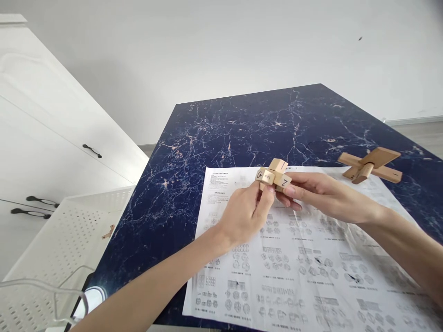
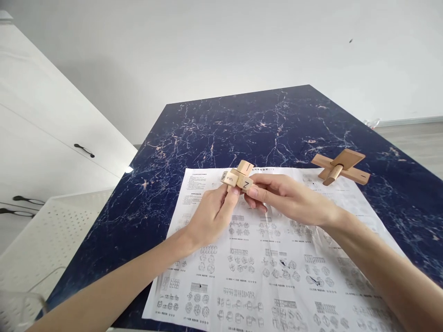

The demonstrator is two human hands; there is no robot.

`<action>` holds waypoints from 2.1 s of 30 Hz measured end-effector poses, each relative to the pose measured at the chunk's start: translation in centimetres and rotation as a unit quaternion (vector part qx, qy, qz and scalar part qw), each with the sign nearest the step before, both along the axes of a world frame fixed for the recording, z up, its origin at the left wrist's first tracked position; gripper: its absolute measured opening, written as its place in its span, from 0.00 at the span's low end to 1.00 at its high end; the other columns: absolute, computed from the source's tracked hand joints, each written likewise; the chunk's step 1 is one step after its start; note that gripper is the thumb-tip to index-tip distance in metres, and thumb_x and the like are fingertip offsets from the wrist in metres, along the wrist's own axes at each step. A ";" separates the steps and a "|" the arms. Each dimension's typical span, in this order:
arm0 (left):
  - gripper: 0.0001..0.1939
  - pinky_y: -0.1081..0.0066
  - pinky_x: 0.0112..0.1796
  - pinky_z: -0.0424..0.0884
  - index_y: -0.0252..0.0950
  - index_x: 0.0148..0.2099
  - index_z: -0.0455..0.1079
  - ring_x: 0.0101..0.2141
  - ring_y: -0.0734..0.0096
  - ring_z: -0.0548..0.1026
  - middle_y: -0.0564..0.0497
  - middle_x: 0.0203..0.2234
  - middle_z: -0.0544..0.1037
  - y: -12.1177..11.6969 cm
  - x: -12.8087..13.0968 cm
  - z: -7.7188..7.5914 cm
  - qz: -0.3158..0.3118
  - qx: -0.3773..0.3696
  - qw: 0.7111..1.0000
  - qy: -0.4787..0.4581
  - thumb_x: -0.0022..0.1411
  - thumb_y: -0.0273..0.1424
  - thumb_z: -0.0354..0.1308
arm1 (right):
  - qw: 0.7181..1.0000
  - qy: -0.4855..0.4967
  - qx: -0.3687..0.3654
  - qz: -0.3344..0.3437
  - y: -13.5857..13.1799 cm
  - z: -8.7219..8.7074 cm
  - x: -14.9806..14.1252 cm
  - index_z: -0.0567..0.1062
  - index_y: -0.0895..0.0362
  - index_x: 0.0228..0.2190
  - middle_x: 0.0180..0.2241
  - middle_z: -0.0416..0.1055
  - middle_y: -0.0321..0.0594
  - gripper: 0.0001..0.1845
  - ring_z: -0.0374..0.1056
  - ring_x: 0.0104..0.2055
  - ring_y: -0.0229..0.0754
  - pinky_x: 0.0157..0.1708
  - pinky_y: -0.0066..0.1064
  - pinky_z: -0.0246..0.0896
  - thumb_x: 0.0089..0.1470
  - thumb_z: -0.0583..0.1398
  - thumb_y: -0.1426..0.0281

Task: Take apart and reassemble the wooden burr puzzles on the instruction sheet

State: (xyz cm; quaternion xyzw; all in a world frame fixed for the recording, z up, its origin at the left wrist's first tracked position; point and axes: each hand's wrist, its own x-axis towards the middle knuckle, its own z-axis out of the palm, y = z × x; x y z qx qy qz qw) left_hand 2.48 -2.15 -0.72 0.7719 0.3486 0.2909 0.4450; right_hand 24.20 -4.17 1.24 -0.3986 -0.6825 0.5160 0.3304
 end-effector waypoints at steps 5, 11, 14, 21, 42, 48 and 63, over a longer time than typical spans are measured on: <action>0.26 0.65 0.28 0.57 0.39 0.35 0.67 0.21 0.71 0.64 0.55 0.21 0.70 0.2 0.0 0.0 0.011 0.008 1.000 0.015 0.82 0.46 0.41 | 0.997 -0.049 0.039 -0.040 -0.3 -0.5 -0.2 0.77 0.53 0.36 0.31 0.70 0.39 0.23 0.64 0.30 0.40 0.30 0.35 0.61 0.74 0.56 0.49; 0.25 0.65 0.27 0.56 0.41 0.32 0.61 0.21 0.71 0.65 0.55 0.19 0.68 0.2 0.1 -0.1 0.025 0.016 1.000 -0.002 0.82 0.45 0.42 | 0.985 -0.111 0.093 -0.092 -0.5 -0.5 -0.8 0.71 0.52 0.29 0.25 0.67 0.37 0.26 0.60 0.25 0.39 0.26 0.36 0.54 0.74 0.56 0.50; 0.25 0.65 0.26 0.55 0.41 0.31 0.58 0.20 0.71 0.65 0.55 0.19 0.67 0.2 0.1 -0.1 0.032 0.020 0.999 -0.001 0.81 0.46 0.42 | 0.979 -0.128 0.120 -0.106 -0.6 -0.5 -1.1 0.69 0.52 0.27 0.23 0.66 0.36 0.26 0.59 0.24 0.39 0.25 0.35 0.53 0.74 0.55 0.51; 0.24 0.67 0.25 0.57 0.41 0.30 0.56 0.20 0.73 0.65 0.58 0.18 0.65 0.3 0.1 0.0 0.045 0.020 0.999 0.006 0.80 0.46 0.43 | 0.955 -0.159 0.212 -0.129 -0.7 -1.1 -1.4 0.68 0.52 0.28 0.24 0.68 0.34 0.22 0.59 0.22 0.38 0.24 0.33 0.54 0.76 0.54 0.57; 0.25 0.64 0.34 0.70 0.39 0.41 0.69 0.28 0.68 0.75 0.53 0.25 0.76 -0.2 0.1 0.0 0.023 0.027 0.999 0.025 0.82 0.46 0.39 | 0.999 -0.036 0.012 -0.031 0.4 -1.0 -0.3 0.77 0.53 0.38 0.33 0.77 0.41 0.24 0.73 0.34 0.44 0.36 0.37 0.72 0.74 0.54 0.48; 0.26 0.66 0.28 0.65 0.40 0.35 0.64 0.22 0.72 0.68 0.56 0.20 0.69 -0.4 0.1 0.1 0.020 0.013 1.000 0.017 0.82 0.49 0.41 | 0.993 -0.078 0.049 -0.076 0.3 -1.2 0.4 0.82 0.53 0.42 0.33 0.78 0.41 0.22 0.72 0.32 0.43 0.31 0.35 0.69 0.70 0.60 0.48; 0.25 0.67 0.25 0.60 0.41 0.33 0.57 0.21 0.73 0.65 0.57 0.20 0.65 -0.3 0.1 0.2 0.029 0.013 0.999 0.011 0.81 0.49 0.41 | 0.941 -0.142 0.227 -0.206 -0.6 -2.3 -1.4 0.80 0.53 0.49 0.36 0.80 0.43 0.16 0.76 0.35 0.46 0.34 0.36 0.70 0.73 0.60 0.55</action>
